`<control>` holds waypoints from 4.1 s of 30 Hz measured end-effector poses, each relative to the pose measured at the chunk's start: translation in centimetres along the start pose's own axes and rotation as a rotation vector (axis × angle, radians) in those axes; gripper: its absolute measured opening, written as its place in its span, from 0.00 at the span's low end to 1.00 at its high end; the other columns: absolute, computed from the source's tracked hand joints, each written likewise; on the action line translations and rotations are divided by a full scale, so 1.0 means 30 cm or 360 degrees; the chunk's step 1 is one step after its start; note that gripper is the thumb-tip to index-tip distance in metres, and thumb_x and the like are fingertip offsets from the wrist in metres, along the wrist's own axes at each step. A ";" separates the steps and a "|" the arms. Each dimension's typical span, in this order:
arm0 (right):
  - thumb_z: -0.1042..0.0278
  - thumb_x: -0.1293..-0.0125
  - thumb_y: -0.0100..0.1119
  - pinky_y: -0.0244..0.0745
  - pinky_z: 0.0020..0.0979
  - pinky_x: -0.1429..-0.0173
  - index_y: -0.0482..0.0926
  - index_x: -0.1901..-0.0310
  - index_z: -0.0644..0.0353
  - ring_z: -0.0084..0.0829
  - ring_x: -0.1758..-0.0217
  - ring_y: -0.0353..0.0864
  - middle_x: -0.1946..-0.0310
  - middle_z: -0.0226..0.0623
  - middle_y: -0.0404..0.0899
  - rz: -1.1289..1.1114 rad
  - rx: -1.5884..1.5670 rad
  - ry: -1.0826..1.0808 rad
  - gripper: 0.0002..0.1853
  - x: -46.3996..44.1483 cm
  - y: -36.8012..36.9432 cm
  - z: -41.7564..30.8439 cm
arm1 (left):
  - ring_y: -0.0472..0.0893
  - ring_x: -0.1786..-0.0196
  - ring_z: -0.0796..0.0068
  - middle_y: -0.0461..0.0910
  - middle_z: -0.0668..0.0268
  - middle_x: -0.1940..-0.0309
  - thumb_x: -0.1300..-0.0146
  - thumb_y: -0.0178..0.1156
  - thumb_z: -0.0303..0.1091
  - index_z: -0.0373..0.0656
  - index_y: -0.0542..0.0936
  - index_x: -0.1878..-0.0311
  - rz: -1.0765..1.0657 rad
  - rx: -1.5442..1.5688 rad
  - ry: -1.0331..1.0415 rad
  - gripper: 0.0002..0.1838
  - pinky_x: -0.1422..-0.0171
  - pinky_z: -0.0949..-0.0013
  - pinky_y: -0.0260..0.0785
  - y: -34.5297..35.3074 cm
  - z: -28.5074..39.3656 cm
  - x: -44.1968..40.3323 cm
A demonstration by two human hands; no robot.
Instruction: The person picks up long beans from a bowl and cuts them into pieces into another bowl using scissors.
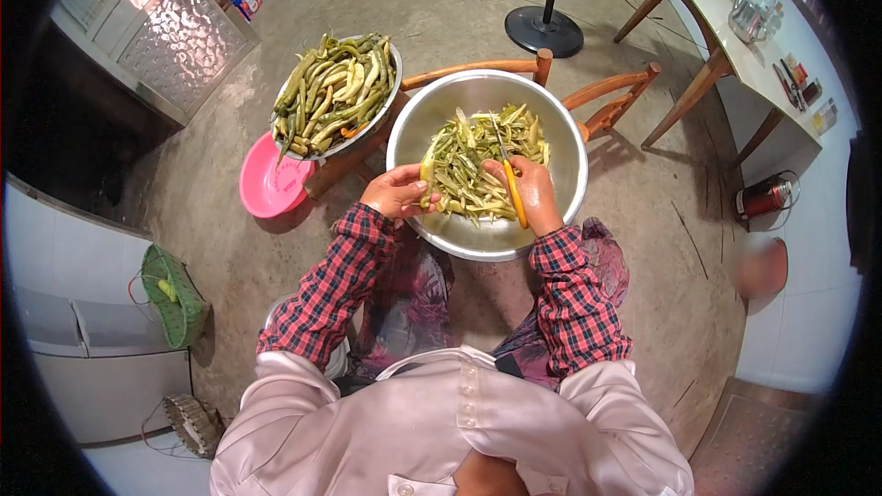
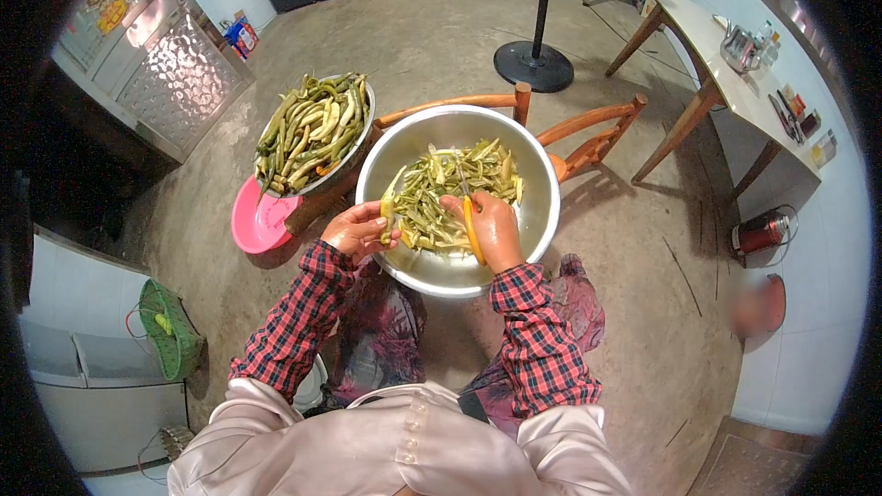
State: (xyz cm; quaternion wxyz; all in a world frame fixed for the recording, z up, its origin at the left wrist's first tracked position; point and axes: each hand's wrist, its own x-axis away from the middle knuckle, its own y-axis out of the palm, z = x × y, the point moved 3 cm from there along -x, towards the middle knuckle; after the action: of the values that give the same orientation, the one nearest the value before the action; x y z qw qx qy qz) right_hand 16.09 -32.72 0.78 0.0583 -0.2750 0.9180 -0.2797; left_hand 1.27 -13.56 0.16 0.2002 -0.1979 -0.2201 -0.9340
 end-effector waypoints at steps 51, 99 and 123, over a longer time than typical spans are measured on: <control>0.46 0.50 0.75 0.64 0.34 0.70 0.78 0.63 0.65 0.33 0.77 0.69 0.78 0.41 0.70 -0.0053 0.0026 -0.0622 0.27 0.087 0.073 -0.105 | 0.84 0.58 0.71 0.82 0.59 0.56 0.39 0.65 0.24 0.34 0.72 0.43 0.0253 0.0183 0.0190 0.21 0.52 0.72 0.79 0.068 -0.003 -0.082; 0.45 0.50 0.73 0.72 0.39 0.70 0.79 0.64 0.65 0.47 0.74 0.79 0.76 0.46 0.78 0.0063 0.0196 -0.0690 0.28 0.116 0.097 -0.118 | 0.81 0.67 0.79 0.84 0.63 0.69 0.45 0.69 0.23 0.34 0.81 0.64 0.0490 -0.0445 0.0762 0.07 0.59 0.75 0.75 0.088 0.011 -0.058; 0.41 0.48 0.70 0.71 0.43 0.69 0.78 0.67 0.65 0.51 0.73 0.78 0.78 0.50 0.77 0.0091 0.0183 -0.0601 0.28 0.081 0.106 -0.057 | 0.80 0.69 0.82 0.83 0.67 0.72 0.46 0.67 0.27 0.38 0.83 0.64 0.0435 -0.0980 0.0786 0.07 0.61 0.76 0.74 0.060 -0.038 -0.046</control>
State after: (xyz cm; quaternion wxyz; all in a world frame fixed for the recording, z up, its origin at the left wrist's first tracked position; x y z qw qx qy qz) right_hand 12.10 -30.98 0.58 0.2529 -0.2926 0.8808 -0.2733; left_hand 2.94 -15.20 -0.79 0.3005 -0.0460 0.1525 -0.9404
